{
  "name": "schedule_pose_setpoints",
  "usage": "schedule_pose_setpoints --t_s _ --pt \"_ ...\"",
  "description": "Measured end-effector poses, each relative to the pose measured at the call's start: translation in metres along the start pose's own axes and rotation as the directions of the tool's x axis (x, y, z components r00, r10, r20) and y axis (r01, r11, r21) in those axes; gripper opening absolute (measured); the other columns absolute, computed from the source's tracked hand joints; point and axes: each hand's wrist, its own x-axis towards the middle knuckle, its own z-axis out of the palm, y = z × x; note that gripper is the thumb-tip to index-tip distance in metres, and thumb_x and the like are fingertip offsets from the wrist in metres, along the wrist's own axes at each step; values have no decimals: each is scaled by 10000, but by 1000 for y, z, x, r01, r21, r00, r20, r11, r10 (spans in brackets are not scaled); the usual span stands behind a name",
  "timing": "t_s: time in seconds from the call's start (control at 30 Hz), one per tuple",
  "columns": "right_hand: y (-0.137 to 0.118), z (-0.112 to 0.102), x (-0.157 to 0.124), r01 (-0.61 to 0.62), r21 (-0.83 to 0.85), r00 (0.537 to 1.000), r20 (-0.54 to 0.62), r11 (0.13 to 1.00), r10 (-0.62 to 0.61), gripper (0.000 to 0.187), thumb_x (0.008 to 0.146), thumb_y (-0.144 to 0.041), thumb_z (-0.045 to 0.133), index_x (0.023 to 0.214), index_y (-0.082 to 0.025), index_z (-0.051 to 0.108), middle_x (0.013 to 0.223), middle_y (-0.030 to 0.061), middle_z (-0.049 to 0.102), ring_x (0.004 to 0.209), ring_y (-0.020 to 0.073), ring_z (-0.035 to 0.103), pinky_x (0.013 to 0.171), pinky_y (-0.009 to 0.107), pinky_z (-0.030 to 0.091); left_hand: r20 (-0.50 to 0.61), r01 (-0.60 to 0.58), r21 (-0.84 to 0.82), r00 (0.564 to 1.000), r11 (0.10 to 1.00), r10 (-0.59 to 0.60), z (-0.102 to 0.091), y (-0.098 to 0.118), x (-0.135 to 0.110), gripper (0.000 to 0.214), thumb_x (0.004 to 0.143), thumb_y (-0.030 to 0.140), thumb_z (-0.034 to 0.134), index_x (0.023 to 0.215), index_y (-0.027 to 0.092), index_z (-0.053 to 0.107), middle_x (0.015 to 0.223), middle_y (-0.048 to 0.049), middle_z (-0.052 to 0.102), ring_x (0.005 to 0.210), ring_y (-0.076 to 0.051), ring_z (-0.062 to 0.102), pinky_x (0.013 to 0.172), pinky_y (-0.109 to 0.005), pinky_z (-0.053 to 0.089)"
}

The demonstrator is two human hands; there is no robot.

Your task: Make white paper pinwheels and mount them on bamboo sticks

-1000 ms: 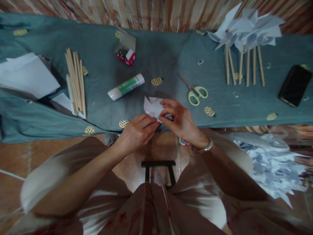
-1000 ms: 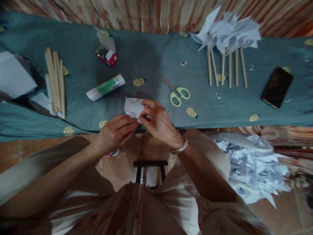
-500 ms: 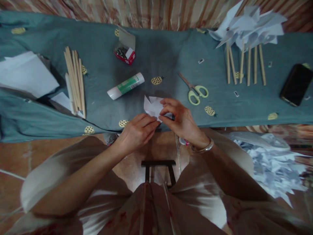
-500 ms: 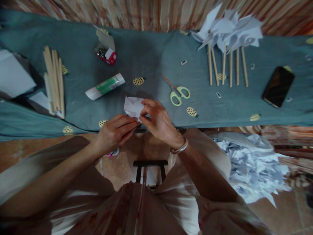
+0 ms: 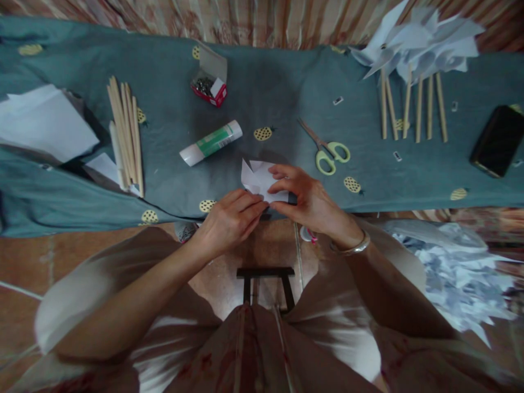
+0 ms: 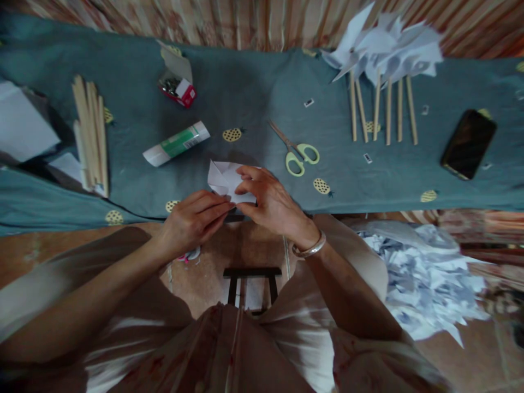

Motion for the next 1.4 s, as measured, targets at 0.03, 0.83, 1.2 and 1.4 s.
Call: schedule_pose_setpoints --t_s 0.03,0.83,1.2,1.4 --pt "0 0 0 -3 0 1000 2 1000 3 165 812 -202 700 977 -210 704 1331 102 627 1207 275 623 1039 482 513 -1 -1 2 1000 1000 1 0 0 0 176 951 138 567 1070 82 685 935 -101 728 849 -202 654 755 -329 592" --pt "-3 -2 -2 23 -48 999 34 999 -21 151 907 -306 662 1016 -208 699 1345 116 613 1263 281 588 1068 476 500 6 4 14 1000 1000 -4 1 0 -2 178 954 137 563 1080 109 686 956 -92 734 854 -198 665 743 -333 599" --pt "-4 -3 -3 39 -42 999 33 998 -38 155 933 -316 631 1016 -204 699 1340 122 608 1285 277 572 1083 490 487 -2 6 3 1000 1000 -6 -1 2 0 173 945 121 569 1064 77 686 930 -104 725 839 -200 654 731 -319 585" --pt "-5 -3 -3 29 -50 999 43 998 -27 156 938 -315 622 1044 -230 700 1362 109 602 1288 269 572 1080 499 491 33 42 -18 999 999 -42 -1 2 -1 190 963 144 545 1083 121 690 959 -93 728 861 -197 657 748 -329 582"
